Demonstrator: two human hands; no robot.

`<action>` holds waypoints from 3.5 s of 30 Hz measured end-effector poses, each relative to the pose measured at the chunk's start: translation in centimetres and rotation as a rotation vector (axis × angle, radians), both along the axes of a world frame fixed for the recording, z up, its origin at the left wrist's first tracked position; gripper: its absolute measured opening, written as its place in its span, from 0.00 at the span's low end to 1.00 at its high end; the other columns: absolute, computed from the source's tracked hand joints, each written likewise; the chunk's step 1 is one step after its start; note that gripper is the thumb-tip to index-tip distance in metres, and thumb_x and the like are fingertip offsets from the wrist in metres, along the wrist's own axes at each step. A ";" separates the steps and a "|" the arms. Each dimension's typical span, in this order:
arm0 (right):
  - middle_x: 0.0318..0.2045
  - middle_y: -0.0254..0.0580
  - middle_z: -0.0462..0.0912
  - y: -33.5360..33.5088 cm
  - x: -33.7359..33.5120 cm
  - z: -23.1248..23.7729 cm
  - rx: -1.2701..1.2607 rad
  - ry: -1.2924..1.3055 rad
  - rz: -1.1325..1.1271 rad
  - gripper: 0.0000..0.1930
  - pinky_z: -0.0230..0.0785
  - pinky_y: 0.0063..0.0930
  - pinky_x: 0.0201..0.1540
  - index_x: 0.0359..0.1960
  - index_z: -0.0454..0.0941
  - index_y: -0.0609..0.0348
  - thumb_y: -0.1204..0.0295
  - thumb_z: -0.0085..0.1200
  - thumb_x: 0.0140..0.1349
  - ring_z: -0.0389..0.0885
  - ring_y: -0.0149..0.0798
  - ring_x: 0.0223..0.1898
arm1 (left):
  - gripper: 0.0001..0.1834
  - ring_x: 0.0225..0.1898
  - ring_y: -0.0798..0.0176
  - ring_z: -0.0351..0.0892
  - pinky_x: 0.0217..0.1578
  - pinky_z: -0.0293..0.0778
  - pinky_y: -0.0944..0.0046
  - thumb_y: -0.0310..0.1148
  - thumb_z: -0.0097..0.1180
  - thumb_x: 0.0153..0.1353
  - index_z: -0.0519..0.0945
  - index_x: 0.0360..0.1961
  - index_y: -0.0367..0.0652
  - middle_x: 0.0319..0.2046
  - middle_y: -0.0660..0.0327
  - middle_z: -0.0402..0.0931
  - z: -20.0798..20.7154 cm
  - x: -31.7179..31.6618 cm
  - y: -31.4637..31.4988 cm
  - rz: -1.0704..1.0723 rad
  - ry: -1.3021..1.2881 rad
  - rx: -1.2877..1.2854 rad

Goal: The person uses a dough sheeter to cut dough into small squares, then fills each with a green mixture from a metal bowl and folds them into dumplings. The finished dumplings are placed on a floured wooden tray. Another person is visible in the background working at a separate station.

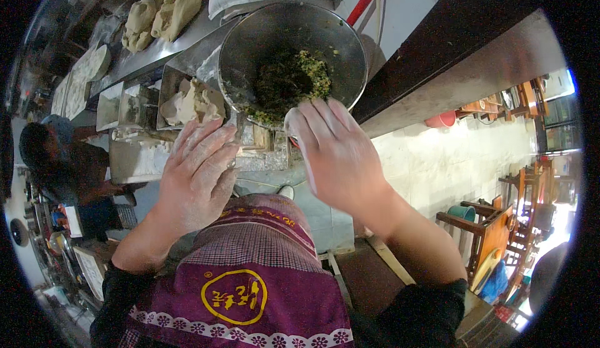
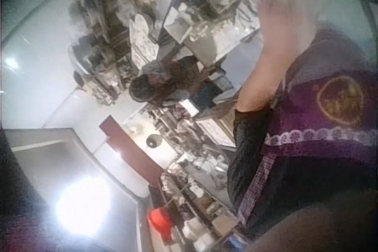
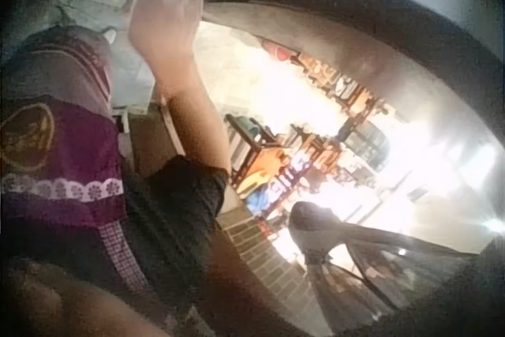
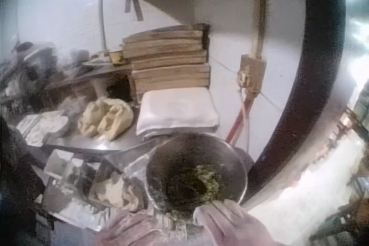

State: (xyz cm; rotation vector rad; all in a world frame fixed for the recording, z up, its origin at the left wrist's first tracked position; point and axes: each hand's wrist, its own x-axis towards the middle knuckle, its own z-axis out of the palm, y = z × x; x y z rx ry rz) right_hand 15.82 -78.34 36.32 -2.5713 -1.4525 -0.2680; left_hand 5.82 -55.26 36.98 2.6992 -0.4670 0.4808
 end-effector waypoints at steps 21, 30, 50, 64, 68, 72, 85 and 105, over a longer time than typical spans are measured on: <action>0.55 0.62 0.71 2.6 1.3 -1.1 0.101 0.062 -0.037 0.30 0.59 0.50 0.64 0.56 0.67 0.72 0.75 0.53 0.47 0.69 0.61 0.58 | 0.19 0.51 0.45 0.77 0.54 0.73 0.47 0.28 0.65 0.50 0.78 0.45 0.38 0.48 0.52 0.76 0.2 -2.4 4.0 -0.015 0.129 -0.131; 0.58 0.54 0.71 2.2 3.2 -1.8 0.080 -0.023 -0.014 0.28 0.58 0.49 0.66 0.56 0.71 0.69 0.76 0.53 0.48 0.68 0.54 0.61 | 0.18 0.51 0.45 0.78 0.50 0.76 0.52 0.30 0.64 0.53 0.79 0.45 0.39 0.52 0.51 0.75 -0.1 -2.5 4.6 -0.020 0.202 -0.154; 0.61 0.63 0.69 -1.2 -1.9 -1.0 0.004 0.103 -0.186 0.31 0.51 0.52 0.70 0.60 0.66 0.73 0.81 0.44 0.49 0.61 0.60 0.67 | 0.15 0.44 0.47 0.81 0.44 0.79 0.54 0.33 0.63 0.55 0.79 0.43 0.40 0.49 0.50 0.78 -1.5 -4.5 10.4 0.023 0.392 -0.187; 0.54 0.68 0.75 12.9 -5.9 -0.7 0.935 1.971 -0.522 0.30 0.68 0.50 0.59 0.60 0.63 0.80 0.72 0.45 0.56 0.77 0.61 0.54 | 0.16 0.49 0.45 0.79 0.49 0.77 0.54 0.31 0.60 0.58 0.79 0.47 0.37 0.49 0.48 0.78 -6.6 -9.1 23.1 0.123 0.558 -0.270; 0.55 0.71 0.73 19.3 -5.6 -1.3 0.873 1.977 -0.395 0.31 0.66 0.56 0.60 0.61 0.60 0.81 0.68 0.46 0.60 0.74 0.67 0.56 | 0.16 0.52 0.45 0.78 0.52 0.75 0.54 0.30 0.60 0.58 0.79 0.48 0.37 0.52 0.49 0.77 -7.6 -10.9 27.5 0.173 0.617 -0.327; 0.49 0.60 0.80 23.7 -3.3 -2.7 0.029 1.138 -0.093 0.20 0.71 0.41 0.53 0.54 0.72 0.73 0.75 0.43 0.62 0.80 0.53 0.49 | 0.16 0.51 0.44 0.78 0.51 0.75 0.53 0.31 0.60 0.58 0.79 0.48 0.38 0.51 0.48 0.77 -9.3 -14.1 31.2 0.301 0.653 -0.390; 0.38 0.52 0.82 33.7 0.9 -4.5 -0.096 0.434 -0.128 0.09 0.74 0.45 0.45 0.39 0.79 0.61 0.71 0.55 0.59 0.82 0.53 0.40 | 0.15 0.45 0.39 0.78 0.46 0.76 0.50 0.34 0.57 0.60 0.78 0.46 0.38 0.48 0.45 0.77 -13.8 -16.0 38.1 0.360 0.765 -0.441; 0.49 0.54 0.81 34.3 -3.5 -5.8 -0.043 0.556 -0.208 0.13 0.69 0.39 0.57 0.48 0.77 0.65 0.78 0.52 0.61 0.79 0.51 0.53 | 0.20 0.40 0.43 0.81 0.41 0.76 0.50 0.45 0.61 0.55 0.81 0.32 0.35 0.35 0.43 0.80 -38.4 -9.0 31.2 0.968 0.600 -0.592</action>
